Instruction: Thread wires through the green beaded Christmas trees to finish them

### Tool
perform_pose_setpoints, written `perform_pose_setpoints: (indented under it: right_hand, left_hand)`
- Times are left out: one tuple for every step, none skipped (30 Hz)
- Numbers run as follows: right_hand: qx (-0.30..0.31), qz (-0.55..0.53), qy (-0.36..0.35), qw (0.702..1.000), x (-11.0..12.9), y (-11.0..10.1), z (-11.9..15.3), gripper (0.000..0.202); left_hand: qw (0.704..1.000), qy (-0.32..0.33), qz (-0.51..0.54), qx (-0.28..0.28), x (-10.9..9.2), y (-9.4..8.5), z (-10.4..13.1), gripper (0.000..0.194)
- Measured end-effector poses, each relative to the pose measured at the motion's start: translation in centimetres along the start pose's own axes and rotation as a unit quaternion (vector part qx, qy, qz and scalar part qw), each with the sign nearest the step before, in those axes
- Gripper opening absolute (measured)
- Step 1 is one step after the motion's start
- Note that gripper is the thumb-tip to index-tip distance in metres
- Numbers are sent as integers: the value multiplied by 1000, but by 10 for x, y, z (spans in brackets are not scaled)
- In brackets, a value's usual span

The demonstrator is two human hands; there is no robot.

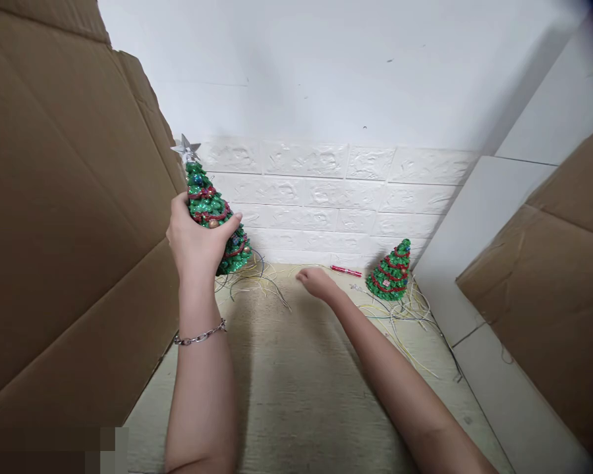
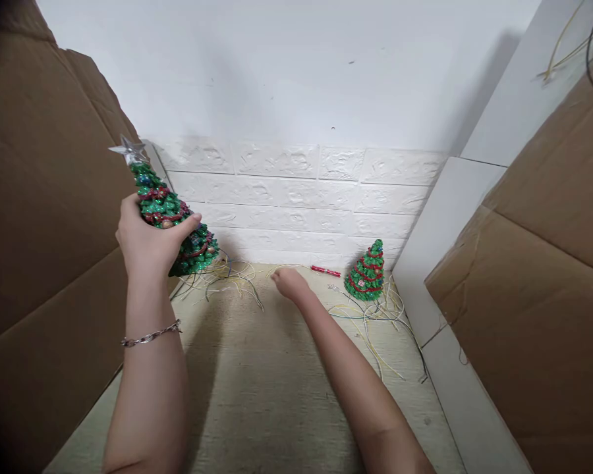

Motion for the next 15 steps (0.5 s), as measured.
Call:
perform_pose_setpoints:
  right_hand:
    - [-24,15,9,1000,-2,-1,-7,36]
    - [-42,31,13,999,-3,-2,-14,37]
    - [-53,45,9,998,-3,0,-21,37]
    - [-56,59,-2,997,-3,2,-28,36]
    - [-55,71,-17,996,-3,4,-34,34]
    - [-51,81,-33,995,-2,7,-40,32]
    - [-47,90,-47,994,-2,10,-45,29]
    - [-44,97,-59,993,-2,13,-50,28]
    - [-42,102,-69,992,-3,15,-54,26]
    - [-42,104,-77,991,-4,17,-57,26]
    - [-43,103,-85,990,-4,18,-59,25]
    - [-45,100,-92,990,-5,20,-60,24]
    - [-49,93,-98,990,-5,20,-61,23]
    - [-54,84,-102,990,-6,20,-60,21]
    - [-61,73,-103,990,-8,19,-59,19]
  left_hand:
    - [1000,-3,2,4,0,0,0,62]
    - [1000,-4,4,10,1,1,0,63]
    - [1000,-3,8,19,1,3,0,63]
    - [1000,-2,11,28,1,4,0,64]
    - [999,-1,13,37,1,6,1,64]
    - [999,-2,15,46,1,7,1,65]
    - [998,-3,17,56,1,9,2,65]
    - [997,-3,22,67,0,11,2,64]
    - [997,-1,27,78,-1,14,3,64]
    - [996,2,31,88,-2,16,4,63]
    - [995,4,32,96,-3,18,4,63]
    - [994,6,28,104,-4,20,5,63]
    - [993,7,20,112,-5,22,6,63]
    - [993,6,6,121,-5,24,7,63]
    - [991,5,-11,130,-6,25,8,63]
Point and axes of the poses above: each hand's wrist, its own z-axis away from the middle knuckle, its own y-axis out of the palm, x = y × z, the point moved 3 cm from there along -z, towards the middle knuckle, and after that the axes turned 5 degrees about y, right-handed, at the moved point
